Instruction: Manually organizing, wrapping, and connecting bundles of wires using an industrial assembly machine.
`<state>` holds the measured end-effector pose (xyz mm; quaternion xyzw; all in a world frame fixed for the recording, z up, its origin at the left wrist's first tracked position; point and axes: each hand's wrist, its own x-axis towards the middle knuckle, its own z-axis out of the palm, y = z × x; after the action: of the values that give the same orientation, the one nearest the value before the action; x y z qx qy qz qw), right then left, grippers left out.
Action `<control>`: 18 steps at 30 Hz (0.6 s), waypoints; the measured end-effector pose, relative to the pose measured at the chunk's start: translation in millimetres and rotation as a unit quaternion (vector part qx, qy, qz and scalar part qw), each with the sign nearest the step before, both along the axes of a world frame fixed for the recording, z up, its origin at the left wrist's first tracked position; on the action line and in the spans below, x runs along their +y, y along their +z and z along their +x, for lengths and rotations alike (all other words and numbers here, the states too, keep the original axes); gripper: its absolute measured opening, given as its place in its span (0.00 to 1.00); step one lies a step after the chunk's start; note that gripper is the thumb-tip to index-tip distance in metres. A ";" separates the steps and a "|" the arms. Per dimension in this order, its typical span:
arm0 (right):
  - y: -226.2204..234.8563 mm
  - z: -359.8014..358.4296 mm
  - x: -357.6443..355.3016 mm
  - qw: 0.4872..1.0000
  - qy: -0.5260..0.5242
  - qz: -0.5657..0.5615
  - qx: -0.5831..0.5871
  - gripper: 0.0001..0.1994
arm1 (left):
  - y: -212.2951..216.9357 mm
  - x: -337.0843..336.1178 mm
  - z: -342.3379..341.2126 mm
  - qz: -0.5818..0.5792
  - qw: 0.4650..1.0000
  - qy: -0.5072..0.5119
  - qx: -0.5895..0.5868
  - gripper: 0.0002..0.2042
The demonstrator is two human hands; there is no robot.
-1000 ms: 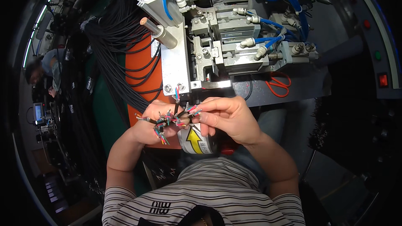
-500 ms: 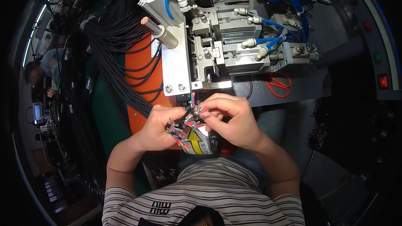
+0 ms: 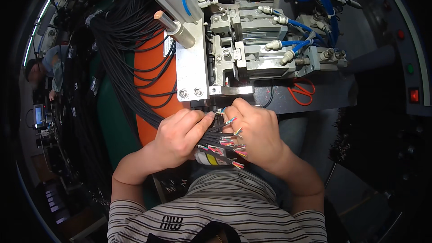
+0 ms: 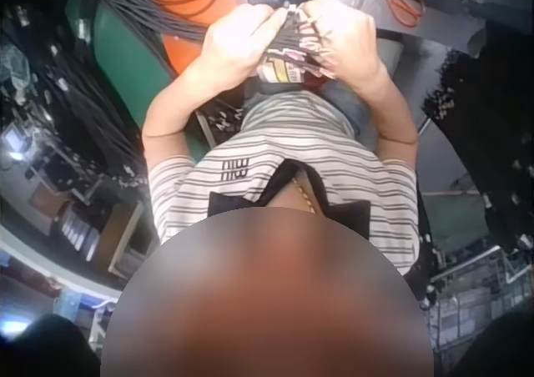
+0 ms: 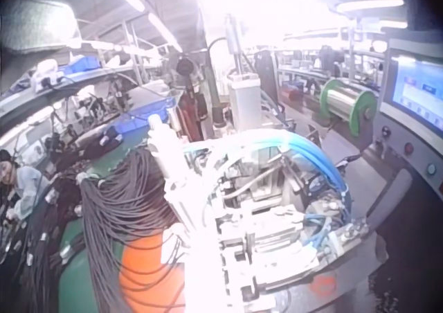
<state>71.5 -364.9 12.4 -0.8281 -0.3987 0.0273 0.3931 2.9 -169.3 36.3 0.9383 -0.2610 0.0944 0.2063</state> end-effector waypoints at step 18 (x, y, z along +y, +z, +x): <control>-4.0 -4.9 6.5 0.997 -0.046 0.017 -0.058 0.03 | 13.7 -13.3 0.8 0.123 0.992 -0.012 -0.025 0.23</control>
<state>66.6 -358.4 8.4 -0.8391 -0.3824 -0.0454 0.3843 3.7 -182.6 50.0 0.9507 -0.2871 0.0827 0.0834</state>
